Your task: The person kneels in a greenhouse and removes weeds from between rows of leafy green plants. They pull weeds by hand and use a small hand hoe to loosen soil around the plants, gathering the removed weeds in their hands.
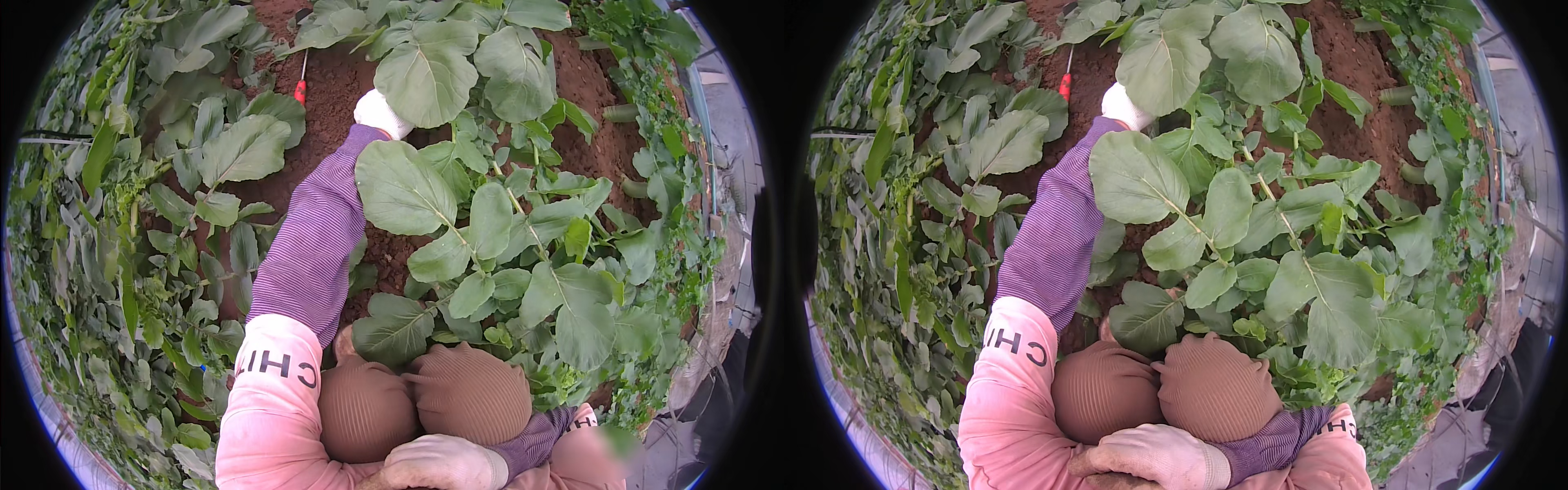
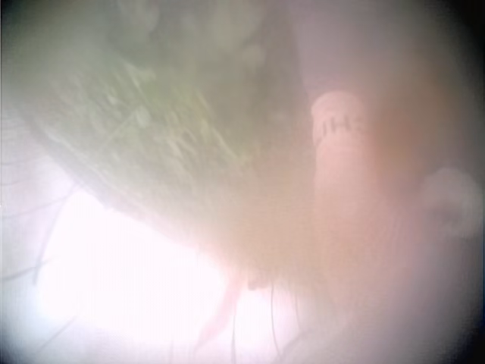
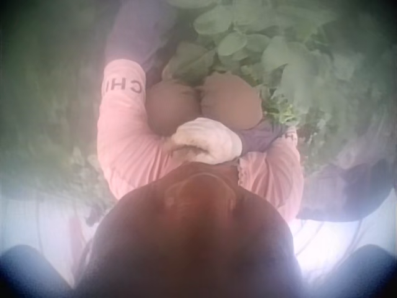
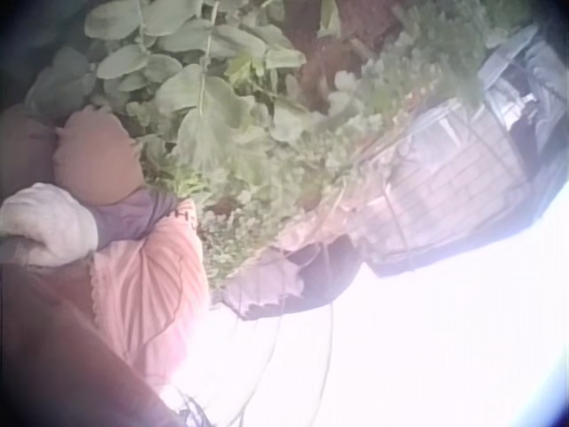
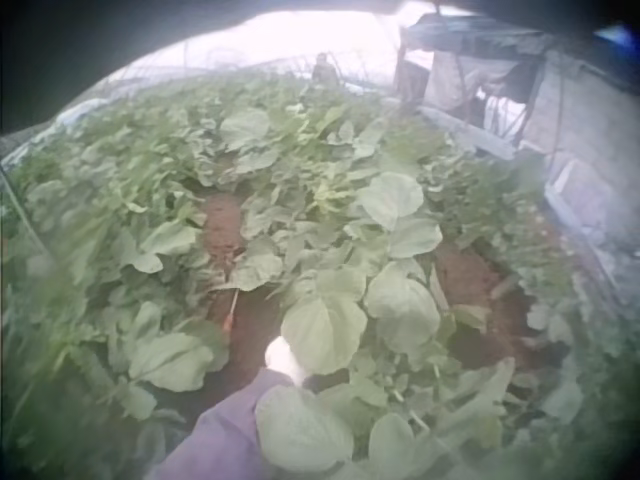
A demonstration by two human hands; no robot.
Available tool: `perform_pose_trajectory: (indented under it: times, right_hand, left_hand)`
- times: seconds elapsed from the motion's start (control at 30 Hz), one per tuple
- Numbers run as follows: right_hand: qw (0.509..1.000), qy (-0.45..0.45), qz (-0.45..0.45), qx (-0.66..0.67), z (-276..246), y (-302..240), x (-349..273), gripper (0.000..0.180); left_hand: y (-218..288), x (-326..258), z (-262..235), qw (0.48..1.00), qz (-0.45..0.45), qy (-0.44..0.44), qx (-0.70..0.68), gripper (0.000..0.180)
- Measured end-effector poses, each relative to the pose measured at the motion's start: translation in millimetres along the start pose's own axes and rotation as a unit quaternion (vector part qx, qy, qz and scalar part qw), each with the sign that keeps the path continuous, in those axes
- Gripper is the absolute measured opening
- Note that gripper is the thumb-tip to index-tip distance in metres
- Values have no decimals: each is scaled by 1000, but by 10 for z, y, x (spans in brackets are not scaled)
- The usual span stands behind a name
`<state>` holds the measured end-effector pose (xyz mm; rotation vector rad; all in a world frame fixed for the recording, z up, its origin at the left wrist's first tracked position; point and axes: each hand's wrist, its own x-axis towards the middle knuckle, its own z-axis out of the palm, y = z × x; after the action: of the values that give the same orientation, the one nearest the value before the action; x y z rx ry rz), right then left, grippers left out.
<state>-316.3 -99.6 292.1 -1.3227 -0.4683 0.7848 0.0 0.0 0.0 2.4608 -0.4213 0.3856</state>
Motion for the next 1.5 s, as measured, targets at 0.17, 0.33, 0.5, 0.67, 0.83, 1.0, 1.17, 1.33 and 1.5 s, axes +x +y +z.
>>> perform_pose_trajectory:
  times: [0.17,0.33,0.5,0.67,0.83,1.0,1.17,1.33,1.5]
  right_hand:
    - [1000,14,7,-3,-73,-120,-14,21]
    - [997,54,-32,37,-109,-18,8,20]
    - [997,48,-42,40,-149,-1,18,22]
    - [995,-41,-14,86,-242,-2,85,23]
    - [993,-13,-1,118,-192,-38,200,23]
    - [992,-16,26,126,-193,140,353,23]
    - [955,-67,142,253,-257,196,529,27]
    - [907,-33,264,327,-282,19,603,28]
    - [807,81,421,406,-222,-170,524,26]
  left_hand:
    - [274,95,-95,980,39,-45,189,27]
    - [285,250,120,984,38,-43,169,27]
    - [-64,121,5,995,54,-7,81,28]
    - [-385,-328,-571,930,-237,-280,-40,36]
    - [-457,-991,-1028,886,-251,-389,35,33]
    - [-676,-1299,-1255,858,-187,-455,145,29]
    - [-322,-1645,-1354,708,-66,-697,91,37]
    - [-130,-2092,-1460,620,-106,-775,56,33]
    - [17,-2139,-1538,548,-67,-832,-50,37]
